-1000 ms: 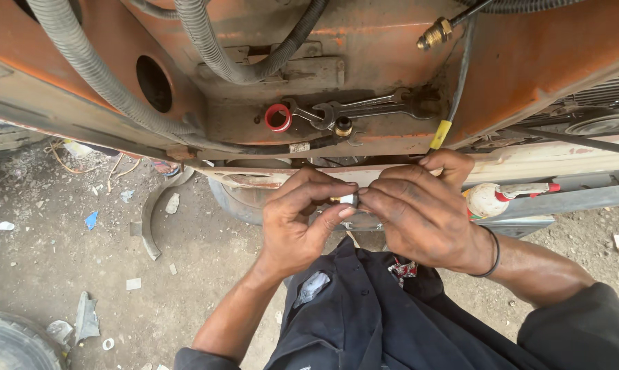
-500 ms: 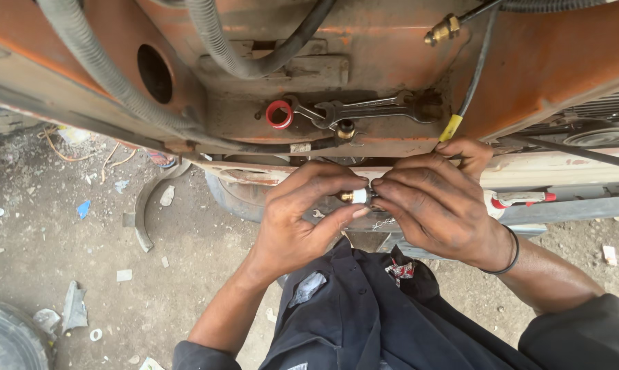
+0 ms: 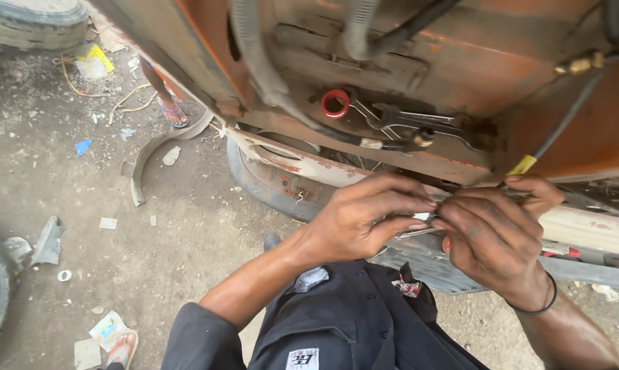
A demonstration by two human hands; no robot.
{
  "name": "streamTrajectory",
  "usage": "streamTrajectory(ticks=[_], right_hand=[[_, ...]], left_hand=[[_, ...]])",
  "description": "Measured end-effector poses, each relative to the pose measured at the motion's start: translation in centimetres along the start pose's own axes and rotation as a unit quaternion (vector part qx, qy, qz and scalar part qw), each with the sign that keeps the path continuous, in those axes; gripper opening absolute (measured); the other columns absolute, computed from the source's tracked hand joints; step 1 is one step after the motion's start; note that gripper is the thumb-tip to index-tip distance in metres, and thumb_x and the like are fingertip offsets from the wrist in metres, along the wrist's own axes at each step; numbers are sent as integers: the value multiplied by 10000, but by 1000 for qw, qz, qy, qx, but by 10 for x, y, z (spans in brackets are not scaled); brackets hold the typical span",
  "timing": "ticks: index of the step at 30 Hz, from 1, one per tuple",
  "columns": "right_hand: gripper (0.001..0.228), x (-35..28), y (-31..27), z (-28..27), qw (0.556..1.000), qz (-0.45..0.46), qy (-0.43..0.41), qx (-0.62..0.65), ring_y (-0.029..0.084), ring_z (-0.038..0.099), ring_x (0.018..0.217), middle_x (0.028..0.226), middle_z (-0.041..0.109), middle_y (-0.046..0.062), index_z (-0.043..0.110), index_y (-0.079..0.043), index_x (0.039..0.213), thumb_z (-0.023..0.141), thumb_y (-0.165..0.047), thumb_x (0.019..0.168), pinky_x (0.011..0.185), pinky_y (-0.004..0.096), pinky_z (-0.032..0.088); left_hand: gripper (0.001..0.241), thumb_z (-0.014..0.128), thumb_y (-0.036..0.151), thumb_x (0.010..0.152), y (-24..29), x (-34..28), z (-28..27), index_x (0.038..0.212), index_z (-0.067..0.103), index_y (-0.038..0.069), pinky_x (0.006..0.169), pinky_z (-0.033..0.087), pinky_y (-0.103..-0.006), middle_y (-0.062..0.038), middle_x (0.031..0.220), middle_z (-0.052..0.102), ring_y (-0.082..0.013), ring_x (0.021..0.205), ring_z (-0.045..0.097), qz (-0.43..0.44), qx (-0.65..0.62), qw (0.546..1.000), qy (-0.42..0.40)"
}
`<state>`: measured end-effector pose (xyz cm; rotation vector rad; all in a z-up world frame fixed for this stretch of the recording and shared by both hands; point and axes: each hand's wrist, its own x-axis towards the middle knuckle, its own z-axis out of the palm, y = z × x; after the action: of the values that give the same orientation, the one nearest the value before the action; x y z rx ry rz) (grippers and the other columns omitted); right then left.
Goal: The person wraps a brass fitting with white tape, then installs it into a hose connection under a vehicle. They use a wrench to tighten the fitting and check the connection.
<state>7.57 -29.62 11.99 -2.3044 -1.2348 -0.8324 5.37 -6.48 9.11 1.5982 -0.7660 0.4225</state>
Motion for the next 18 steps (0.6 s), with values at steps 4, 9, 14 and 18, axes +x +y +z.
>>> streamTrajectory(ticks=[4, 9, 14, 18], right_hand=[[166, 0, -3, 9, 999, 18, 14, -35, 207, 722, 938, 915, 744, 22, 695, -116, 926, 805, -4, 871, 1110, 451, 320], [182, 5, -10, 20, 997, 22, -1, -78, 219, 730, 994, 994, 757, 17, 723, -129, 970, 821, 9, 901, 1113, 431, 330], [185, 7, -14, 30, 994, 65, 12, -89, 202, 712, 1018, 1017, 748, 17, 713, -120, 980, 881, -67, 923, 1129, 419, 321], [163, 7, -21, 32, 990, 87, 1, -109, 188, 714, 1046, 1039, 761, 14, 718, -114, 975, 865, -64, 924, 1124, 411, 294]], left_hand=[[266, 800, 144, 965, -10, 7, -13, 1205, 728, 52, 937, 611, -281, -83, 1175, 730, -185, 1069, 740, -42, -25, 999, -12], [337, 793, 253, 930, -13, -2, -13, 1153, 747, 5, 772, 618, -309, -115, 955, 785, -192, 842, 754, -262, -126, 957, 6], [323, 733, 207, 979, -59, -40, -58, 1256, 685, 50, 784, 618, -332, -114, 1071, 747, -206, 887, 765, -145, 67, 987, 2], [37, 681, 72, 967, -167, -31, -118, 986, 659, 48, 741, 526, -492, -180, 896, 677, -397, 814, 672, -119, 346, 929, 59]])
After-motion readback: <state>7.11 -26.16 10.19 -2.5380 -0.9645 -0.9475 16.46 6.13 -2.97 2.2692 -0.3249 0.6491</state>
